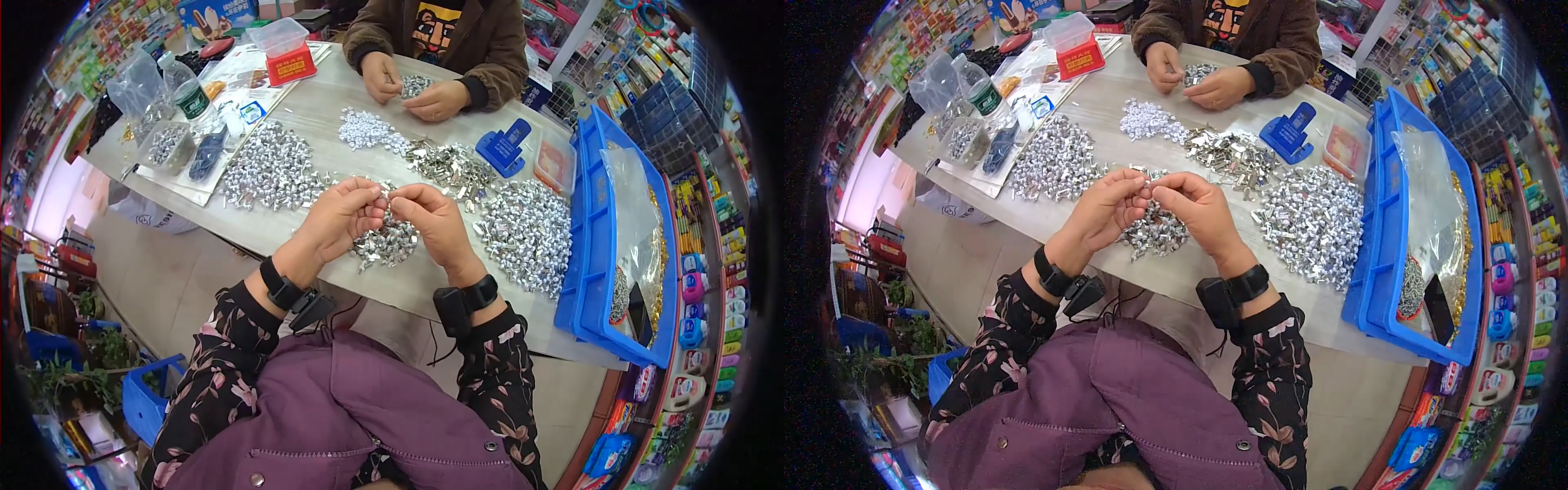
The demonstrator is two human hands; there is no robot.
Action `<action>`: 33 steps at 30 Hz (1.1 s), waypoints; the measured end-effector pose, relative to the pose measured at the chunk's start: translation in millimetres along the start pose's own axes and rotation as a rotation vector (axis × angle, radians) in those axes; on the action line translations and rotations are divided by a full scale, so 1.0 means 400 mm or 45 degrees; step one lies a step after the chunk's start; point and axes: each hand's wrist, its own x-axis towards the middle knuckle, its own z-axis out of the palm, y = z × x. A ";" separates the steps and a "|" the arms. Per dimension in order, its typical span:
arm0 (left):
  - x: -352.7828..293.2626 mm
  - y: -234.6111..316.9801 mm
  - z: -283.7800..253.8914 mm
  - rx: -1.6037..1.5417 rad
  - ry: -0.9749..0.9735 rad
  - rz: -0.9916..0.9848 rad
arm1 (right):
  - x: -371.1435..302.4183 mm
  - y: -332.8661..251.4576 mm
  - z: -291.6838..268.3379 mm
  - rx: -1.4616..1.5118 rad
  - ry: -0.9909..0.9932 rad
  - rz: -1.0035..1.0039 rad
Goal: The person picks up small metal clips and white plastic pieces from piles on a table, joining them together by hand. They continue assembling these components and placing the finished units into a separate group on the table.
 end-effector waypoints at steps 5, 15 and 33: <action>-0.014 -0.015 0.025 0.275 0.130 0.199 | -0.001 0.008 0.007 -0.210 0.046 -0.148; -0.022 -0.021 0.043 1.245 0.055 0.593 | -0.003 -0.017 -0.006 -0.130 -0.085 0.036; 0.295 0.130 -0.139 2.475 0.088 0.869 | 0.028 -0.023 -0.141 -1.084 0.513 -0.261</action>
